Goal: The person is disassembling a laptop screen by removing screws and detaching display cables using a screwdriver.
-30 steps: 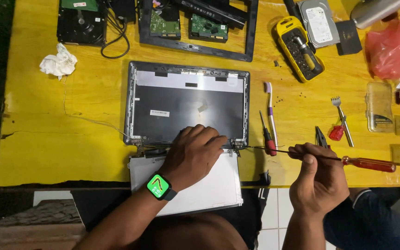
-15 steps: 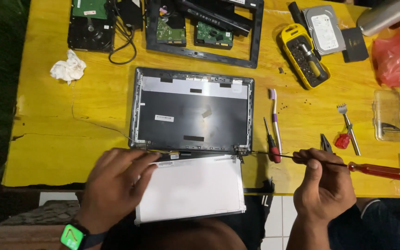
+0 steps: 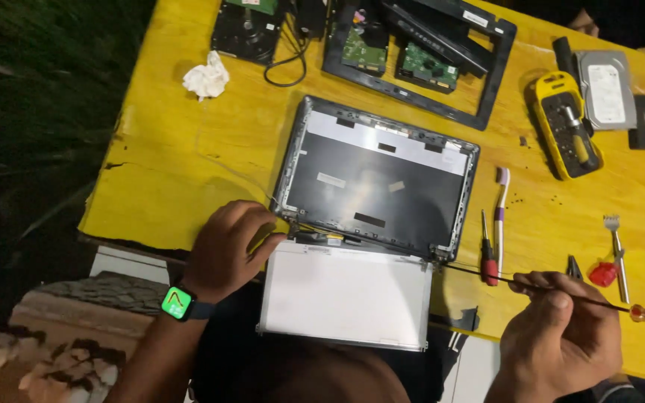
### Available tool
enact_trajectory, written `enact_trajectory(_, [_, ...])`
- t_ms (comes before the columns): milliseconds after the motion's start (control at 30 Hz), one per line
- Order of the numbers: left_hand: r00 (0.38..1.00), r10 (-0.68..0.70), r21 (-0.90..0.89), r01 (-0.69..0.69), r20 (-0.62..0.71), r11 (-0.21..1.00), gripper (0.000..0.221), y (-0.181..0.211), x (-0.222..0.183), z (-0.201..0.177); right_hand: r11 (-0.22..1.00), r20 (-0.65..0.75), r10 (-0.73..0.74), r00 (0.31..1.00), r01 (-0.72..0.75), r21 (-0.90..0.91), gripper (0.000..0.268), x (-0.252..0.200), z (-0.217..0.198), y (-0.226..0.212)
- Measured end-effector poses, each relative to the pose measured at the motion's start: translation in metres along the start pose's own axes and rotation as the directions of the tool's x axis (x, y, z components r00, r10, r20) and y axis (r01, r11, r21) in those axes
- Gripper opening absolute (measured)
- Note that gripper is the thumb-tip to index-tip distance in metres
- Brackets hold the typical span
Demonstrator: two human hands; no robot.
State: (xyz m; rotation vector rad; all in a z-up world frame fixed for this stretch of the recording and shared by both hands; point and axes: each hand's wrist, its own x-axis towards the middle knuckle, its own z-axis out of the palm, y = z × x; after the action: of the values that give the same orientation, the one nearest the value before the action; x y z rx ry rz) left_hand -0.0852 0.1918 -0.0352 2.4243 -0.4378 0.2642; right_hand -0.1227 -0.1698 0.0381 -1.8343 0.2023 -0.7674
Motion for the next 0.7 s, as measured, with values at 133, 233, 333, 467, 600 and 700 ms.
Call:
enact_trajectory(133, [0.998,0.030,-0.060,-0.033,-0.053,0.998,0.024,0.004,0.002,0.005,0.967,-0.068,0.099,0.993,-0.080,0.242,0.002,-0.009,0.024,0.017])
enact_trajectory(233, [0.993,0.070,-0.029,-0.072,-0.091,0.997,0.028,0.005,0.005,0.007,0.945,0.150,-0.027,0.988,-0.024,0.326,0.009,-0.019,0.040,0.008])
enact_trajectory(333, [0.991,0.056,0.005,-0.056,-0.121,0.998,0.028,0.003,0.010,0.006,0.963,0.165,0.031,0.986,-0.074,0.259,0.015,-0.033,0.055,-0.004])
enact_trajectory(467, [0.986,0.099,-0.012,-0.101,-0.138,0.995,0.019,0.000,0.011,0.005,0.976,0.309,0.007,0.951,-0.074,0.205,0.008,-0.039,0.063,-0.016])
enact_trajectory(600, [0.990,0.063,-0.084,-0.074,-0.127,0.994,0.016,-0.003,0.012,0.006,0.975,0.333,-0.055,0.941,-0.021,0.220,0.012,-0.038,0.077,-0.018])
enact_trajectory(700, [0.991,0.051,-0.116,-0.066,-0.124,0.991,0.013,-0.003,0.013,0.005,0.970,0.409,-0.098,0.907,-0.004,0.242,0.012,-0.032,0.088,-0.024])
